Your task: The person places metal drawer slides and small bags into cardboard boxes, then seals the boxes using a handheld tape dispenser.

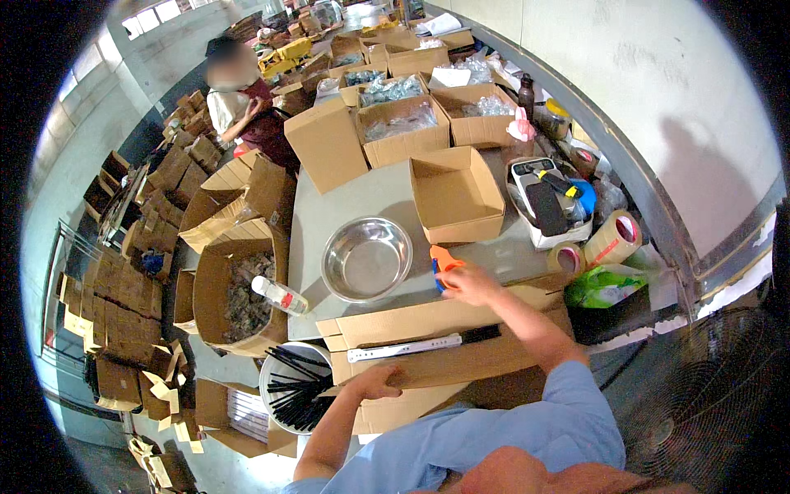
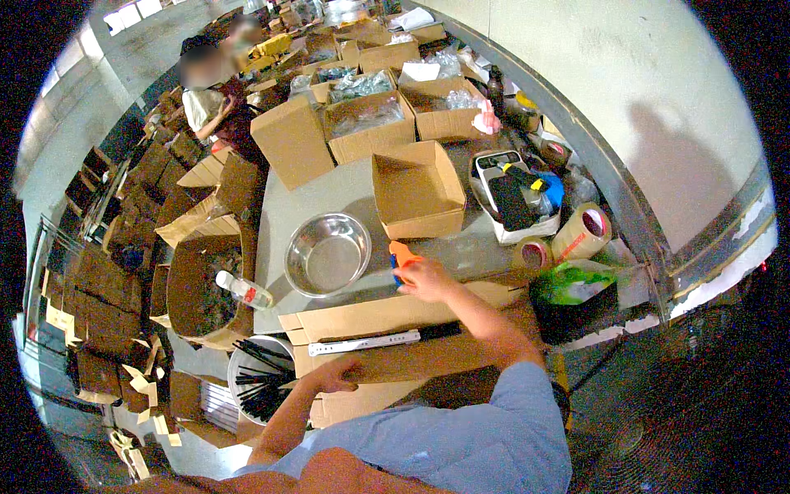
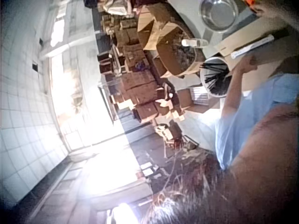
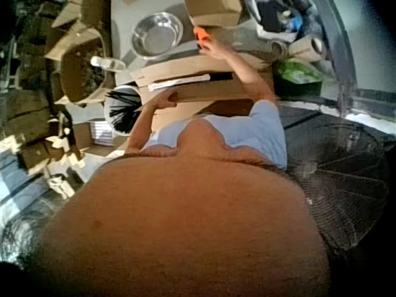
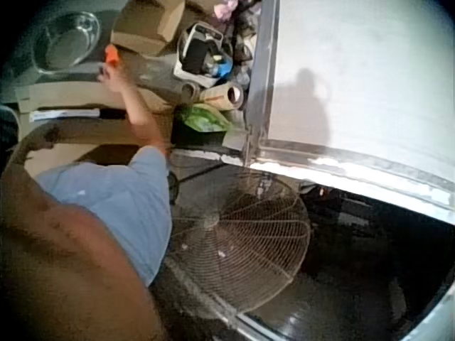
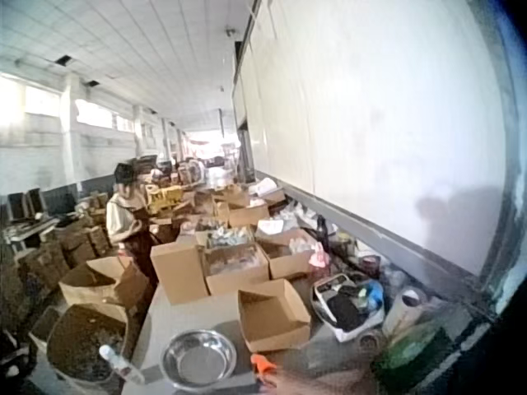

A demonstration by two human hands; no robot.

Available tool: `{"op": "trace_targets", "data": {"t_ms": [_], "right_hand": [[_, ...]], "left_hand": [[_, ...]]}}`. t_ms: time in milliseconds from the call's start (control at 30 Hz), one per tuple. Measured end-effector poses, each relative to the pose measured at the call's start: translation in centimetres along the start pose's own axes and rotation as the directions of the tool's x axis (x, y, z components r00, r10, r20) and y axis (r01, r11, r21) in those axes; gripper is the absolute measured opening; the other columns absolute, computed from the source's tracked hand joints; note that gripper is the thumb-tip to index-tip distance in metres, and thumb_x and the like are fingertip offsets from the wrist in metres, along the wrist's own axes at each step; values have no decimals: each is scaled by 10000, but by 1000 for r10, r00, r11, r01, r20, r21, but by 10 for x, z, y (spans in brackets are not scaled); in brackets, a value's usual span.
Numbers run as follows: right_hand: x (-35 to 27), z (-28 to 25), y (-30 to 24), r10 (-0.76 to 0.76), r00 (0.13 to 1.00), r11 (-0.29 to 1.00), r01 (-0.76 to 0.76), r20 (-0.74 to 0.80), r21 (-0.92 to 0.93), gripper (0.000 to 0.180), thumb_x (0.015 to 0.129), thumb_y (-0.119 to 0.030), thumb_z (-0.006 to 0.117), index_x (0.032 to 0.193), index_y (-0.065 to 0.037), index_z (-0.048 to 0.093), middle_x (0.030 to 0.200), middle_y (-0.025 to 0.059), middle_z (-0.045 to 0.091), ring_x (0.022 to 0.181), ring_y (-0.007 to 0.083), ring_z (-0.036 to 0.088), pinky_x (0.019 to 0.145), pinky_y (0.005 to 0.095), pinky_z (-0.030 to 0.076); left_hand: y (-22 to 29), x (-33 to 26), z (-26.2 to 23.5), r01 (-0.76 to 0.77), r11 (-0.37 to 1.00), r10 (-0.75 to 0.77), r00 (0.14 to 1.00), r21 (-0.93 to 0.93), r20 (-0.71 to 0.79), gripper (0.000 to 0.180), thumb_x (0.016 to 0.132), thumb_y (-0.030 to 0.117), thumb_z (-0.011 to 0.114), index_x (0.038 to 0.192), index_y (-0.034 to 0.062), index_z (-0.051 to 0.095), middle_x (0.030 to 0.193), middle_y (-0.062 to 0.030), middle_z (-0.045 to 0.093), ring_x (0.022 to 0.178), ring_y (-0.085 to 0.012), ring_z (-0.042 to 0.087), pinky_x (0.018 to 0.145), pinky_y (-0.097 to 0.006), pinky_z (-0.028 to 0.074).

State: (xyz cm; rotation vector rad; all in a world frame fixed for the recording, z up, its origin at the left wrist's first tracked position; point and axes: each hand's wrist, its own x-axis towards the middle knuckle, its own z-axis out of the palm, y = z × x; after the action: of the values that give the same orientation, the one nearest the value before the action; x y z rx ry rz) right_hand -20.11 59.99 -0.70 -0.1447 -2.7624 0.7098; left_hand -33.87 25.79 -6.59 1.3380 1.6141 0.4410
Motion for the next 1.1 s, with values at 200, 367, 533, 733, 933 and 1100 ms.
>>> {"op": "trace_targets", "data": {"t_ms": [200,367,533,733,933,1100], "right_hand": [[-6,11,-18,348,897,882,-214,273,-420,618,880,-649,304,1182,-174,560,1154,178,564,1143,321,499,999,498,312],[-36,-26,8,424,863,853,-279,273,-441,626,881,-637,327,1156,-134,578,1171,166,567,1141,315,507,997,550,269],[-82,-53,28,637,771,684,-556,15,-472,652,882,-635,319,1131,-115,625,1269,110,536,1167,301,497,1027,614,208],[-109,-44,-4,506,843,738,-533,-184,-414,470,829,-460,588,1097,-75,624,1326,128,454,1194,335,441,1015,594,266],[-79,-19,3,386,887,886,-433,-255,-164,458,775,-266,679,1131,-5,555,1214,214,495,1070,389,516,924,441,434],[0,-7,-1,311,938,929,-334,-152,-159,558,769,-233,683,1270,-105,476,1271,243,456,1156,400,479,953,446,434]], "left_hand": [[21,-8,0,-14,989,24,997,144,-70,714,677,382,656,1282,52,469,1235,-204,532,1155,-334,498,992,-382,385],[26,-16,8,55,994,-50,997,96,-51,728,668,384,673,1281,49,468,1220,-198,549,1135,-339,516,972,-379,403],[30,-14,6,82,994,-80,996,73,-31,724,663,361,689,1284,65,464,1217,-189,556,1131,-333,522,960,-388,415],[14,-6,2,90,995,-90,996,39,-12,735,658,360,687,1282,41,466,1239,-180,547,1157,-309,513,989,-378,397],[18,-9,2,58,990,-53,998,132,-46,716,657,358,681,1261,31,477,1210,-203,558,1137,-335,520,977,-385,405],[25,-13,-1,61,996,-56,996,71,-66,698,658,351,692,1248,42,485,1208,-189,562,1121,-334,525,971,-389,407]]}}
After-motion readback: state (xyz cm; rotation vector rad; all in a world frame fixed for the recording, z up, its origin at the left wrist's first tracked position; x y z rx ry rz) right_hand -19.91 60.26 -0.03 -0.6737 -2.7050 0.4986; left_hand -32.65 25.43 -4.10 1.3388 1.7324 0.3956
